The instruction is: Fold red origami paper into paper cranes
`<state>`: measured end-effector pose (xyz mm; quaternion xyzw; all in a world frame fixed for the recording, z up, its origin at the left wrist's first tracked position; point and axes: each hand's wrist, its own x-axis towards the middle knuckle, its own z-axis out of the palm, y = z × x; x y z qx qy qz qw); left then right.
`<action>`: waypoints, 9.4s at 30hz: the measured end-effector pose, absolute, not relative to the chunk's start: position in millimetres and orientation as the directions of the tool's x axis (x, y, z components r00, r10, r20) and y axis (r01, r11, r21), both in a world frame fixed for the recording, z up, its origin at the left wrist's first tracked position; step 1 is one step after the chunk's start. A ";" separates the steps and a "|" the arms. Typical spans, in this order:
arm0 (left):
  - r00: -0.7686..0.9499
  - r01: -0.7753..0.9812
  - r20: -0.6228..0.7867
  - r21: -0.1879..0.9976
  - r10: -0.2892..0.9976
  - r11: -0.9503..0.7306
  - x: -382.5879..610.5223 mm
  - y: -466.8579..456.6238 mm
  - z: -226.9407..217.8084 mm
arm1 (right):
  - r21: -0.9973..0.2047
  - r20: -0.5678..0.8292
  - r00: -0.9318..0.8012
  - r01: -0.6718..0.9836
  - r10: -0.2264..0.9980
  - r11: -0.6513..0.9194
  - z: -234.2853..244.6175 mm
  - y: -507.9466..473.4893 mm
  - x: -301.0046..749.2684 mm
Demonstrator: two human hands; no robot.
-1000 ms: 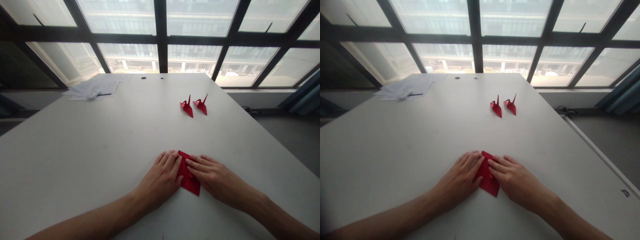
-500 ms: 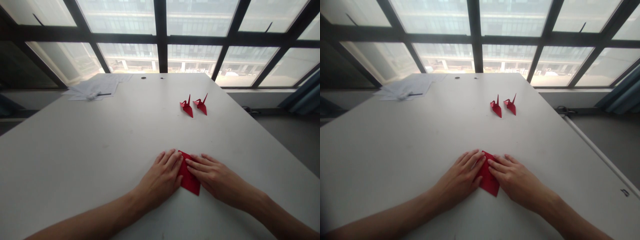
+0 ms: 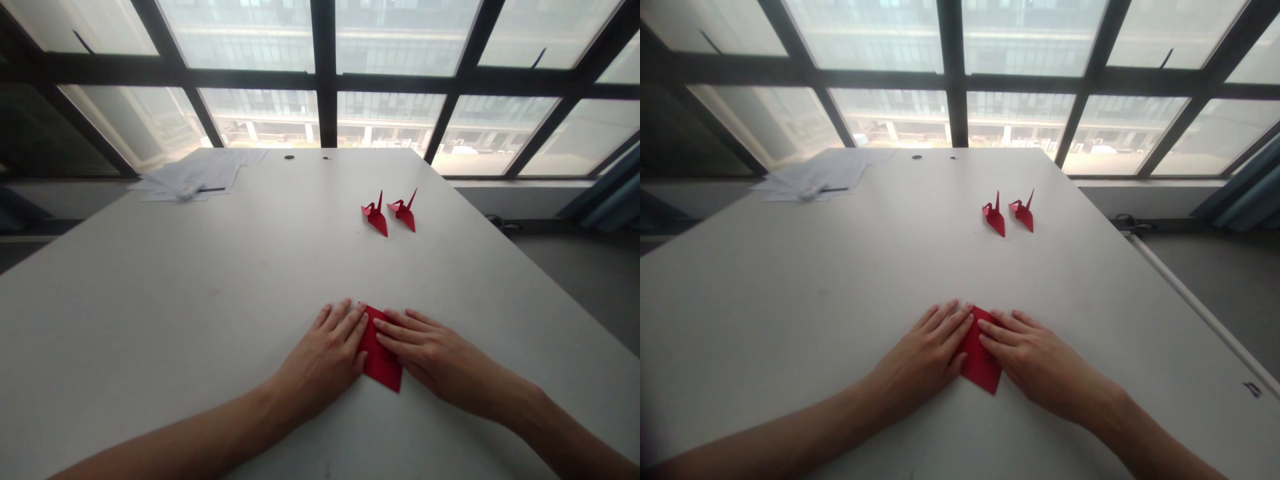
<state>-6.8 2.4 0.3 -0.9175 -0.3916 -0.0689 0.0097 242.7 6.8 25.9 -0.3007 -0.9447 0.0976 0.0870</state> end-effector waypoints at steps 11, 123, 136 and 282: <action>0.688 0.713 0.131 0.061 0.713 -0.699 -6.4 2.9 4.9 | -0.255 0.017 -0.816 0.556 0.578 0.791 27.1 10.1 248.7; 0.806 0.508 0.227 0.209 0.546 -0.836 -9.6 -1.8 6.0 | 0.164 0.244 -0.883 0.445 0.401 0.880 23.3 2.2 249.7; 0.779 0.543 0.177 0.289 0.602 -0.788 -6.0 -1.4 17.4 | -0.565 0.197 -0.187 0.780 0.962 0.268 6.9 -1.4 228.2; 0.872 0.447 0.056 0.308 0.485 -0.840 -13.3 24.5 26.6 | -0.322 -0.093 -0.715 0.681 0.693 0.658 40.0 -9.5 267.1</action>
